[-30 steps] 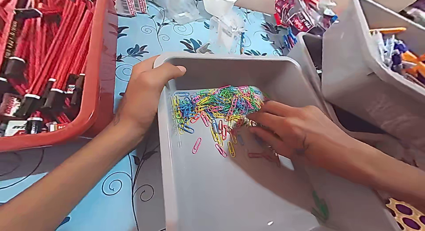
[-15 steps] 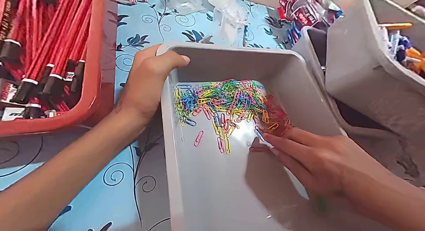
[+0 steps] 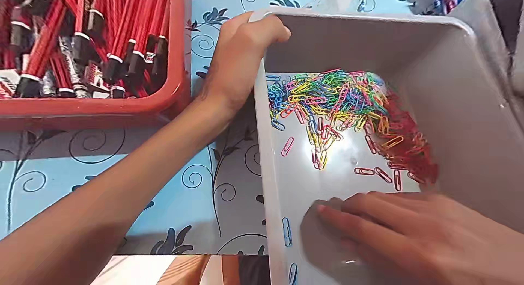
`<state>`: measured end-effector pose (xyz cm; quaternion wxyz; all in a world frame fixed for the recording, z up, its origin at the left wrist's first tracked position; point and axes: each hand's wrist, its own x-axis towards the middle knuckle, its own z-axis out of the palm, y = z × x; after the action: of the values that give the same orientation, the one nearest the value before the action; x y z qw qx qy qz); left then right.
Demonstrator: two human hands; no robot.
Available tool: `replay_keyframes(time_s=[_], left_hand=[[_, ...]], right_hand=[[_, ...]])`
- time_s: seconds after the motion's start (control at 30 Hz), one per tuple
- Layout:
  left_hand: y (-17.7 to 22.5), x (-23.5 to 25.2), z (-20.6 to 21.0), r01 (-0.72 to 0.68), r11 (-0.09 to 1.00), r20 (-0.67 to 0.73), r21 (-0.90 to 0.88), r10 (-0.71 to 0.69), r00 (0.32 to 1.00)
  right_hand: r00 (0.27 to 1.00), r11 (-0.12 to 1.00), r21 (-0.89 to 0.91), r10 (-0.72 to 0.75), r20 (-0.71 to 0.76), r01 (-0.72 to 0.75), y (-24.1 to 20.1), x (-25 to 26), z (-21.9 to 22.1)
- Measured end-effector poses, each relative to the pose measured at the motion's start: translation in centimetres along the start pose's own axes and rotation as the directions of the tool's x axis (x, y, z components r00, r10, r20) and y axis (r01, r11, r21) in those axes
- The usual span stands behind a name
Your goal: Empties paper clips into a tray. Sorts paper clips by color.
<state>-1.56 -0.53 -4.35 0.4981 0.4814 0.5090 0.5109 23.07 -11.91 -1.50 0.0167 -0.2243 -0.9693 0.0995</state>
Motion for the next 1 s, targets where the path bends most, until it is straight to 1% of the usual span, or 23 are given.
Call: replay_keyframes(time_s=[0.07, 0.1, 0.13, 0.2, 0.23, 0.27, 0.3, 0.37, 0.4, 0.43, 0.47, 0.5, 0.57, 0.67, 0.7, 0.77, 0.9, 0.97, 1.0], left_hand=[[0.0, 0.0, 0.2, 0.006, 1.000, -0.002, 0.012, -0.006, 1.000], [0.1, -0.1, 0.2, 0.006, 1.000, 0.000, 0.011, -0.006, 1.000], [0.1, -0.1, 0.1, 0.001, 1.000, 0.009, 0.010, -0.001, 1.000], [0.0, 0.0, 0.0, -0.017, 1.000, 0.029, 0.003, 0.017, 0.999], [0.0, 0.2, -0.1, -0.028, 1.000, 0.040, -0.003, 0.028, 0.999], [-0.1, 0.3, -0.2, -0.036, 0.999, 0.048, -0.007, 0.036, 0.998], [-0.2, 0.4, -0.2, -0.040, 0.999, 0.055, -0.006, 0.040, 0.998], [-0.3, 0.5, -0.2, -0.034, 0.999, 0.064, -0.009, 0.035, 0.997], [-0.3, 0.5, -0.2, -0.031, 0.999, 0.062, -0.009, 0.032, 0.998], [-0.4, 0.5, -0.2, -0.033, 0.999, 0.059, -0.004, 0.033, 0.998], [-0.4, 0.4, -0.2, -0.039, 0.999, 0.059, 0.002, 0.039, 0.998], [-0.4, 0.5, -0.2, -0.048, 0.999, 0.059, 0.004, 0.047, 0.997], [-0.4, 0.4, -0.2, -0.052, 0.999, 0.063, -0.001, 0.052, 0.997], [-0.4, 0.5, -0.2, -0.048, 0.999, 0.062, -0.021, 0.050, 0.997], [-0.4, 0.5, -0.3, -0.048, 0.999, 0.059, -0.018, 0.049, 0.997], [-0.4, 0.5, -0.3, -0.052, 0.999, 0.065, -0.014, 0.053, 0.996], [-0.4, 0.5, -0.3, -0.051, 0.999, 0.076, -0.009, 0.051, 0.996], [-0.4, 0.5, -0.3, -0.052, 0.999, 0.073, 0.000, 0.052, 0.996], [-0.3, 0.5, -0.3, -0.050, 0.999, 0.070, 0.008, 0.049, 0.996]], right_hand=[[0.999, 0.998, 0.019, -0.052, 0.000, 0.052, -1.3, 1.1, 1.0], [0.997, 0.995, 0.068, -0.079, -0.011, 0.079, -1.8, 1.7, 1.5], [0.994, 0.982, 0.154, -0.105, -0.015, 0.106, -2.3, 2.1, 1.6], [0.989, 0.915, 0.385, -0.144, 0.027, 0.123, -3.0, 2.4, 1.2], [0.988, 0.894, 0.431, -0.154, 0.033, 0.124, -3.0, 2.6, 0.9], [0.987, 0.901, 0.412, -0.158, 0.018, 0.137, -2.7, 2.9, 0.7], [0.988, 0.928, 0.341, -0.153, -0.020, 0.151, -2.3, 3.3, 0.5], [0.987, 0.981, 0.141, -0.114, -0.117, 0.130, -1.1, 4.4, 0.4], [0.984, 0.995, 0.033, -0.087, -0.157, 0.094, -0.3, 5.1, 0.4], [0.983, 0.997, -0.064, -0.054, -0.173, 0.043, 0.6, 5.8, 0.3], [0.987, 0.991, -0.136, -0.024, -0.159, 0.002, 1.7, 6.4, 0.1], [0.993, 0.985, -0.171, 0.007, -0.120, -0.027, 2.7, 6.9, -0.2], [0.996, 0.987, -0.145, 0.053, -0.065, -0.062, 4.3, 7.3, -0.5], [0.991, 0.997, 0.049, 0.073, -0.110, -0.067, 4.9, 7.5, -0.9], [0.990, 0.995, 0.065, 0.083, -0.118, -0.075, 4.8, 7.6, -1.0], [0.993, 0.997, 0.002, 0.075, -0.092, -0.075, 4.5, 7.5, -1.0], [0.990, 0.997, -0.070, -0.043, -0.131, 0.034, 2.5, 6.2, 0.4], [0.990, 0.995, -0.063, -0.078, -0.116, 0.071, 1.4, 5.2, 0.7], [0.990, 0.994, -0.012, -0.106, -0.096, 0.105, 1.0, 4.6, 0.6]])
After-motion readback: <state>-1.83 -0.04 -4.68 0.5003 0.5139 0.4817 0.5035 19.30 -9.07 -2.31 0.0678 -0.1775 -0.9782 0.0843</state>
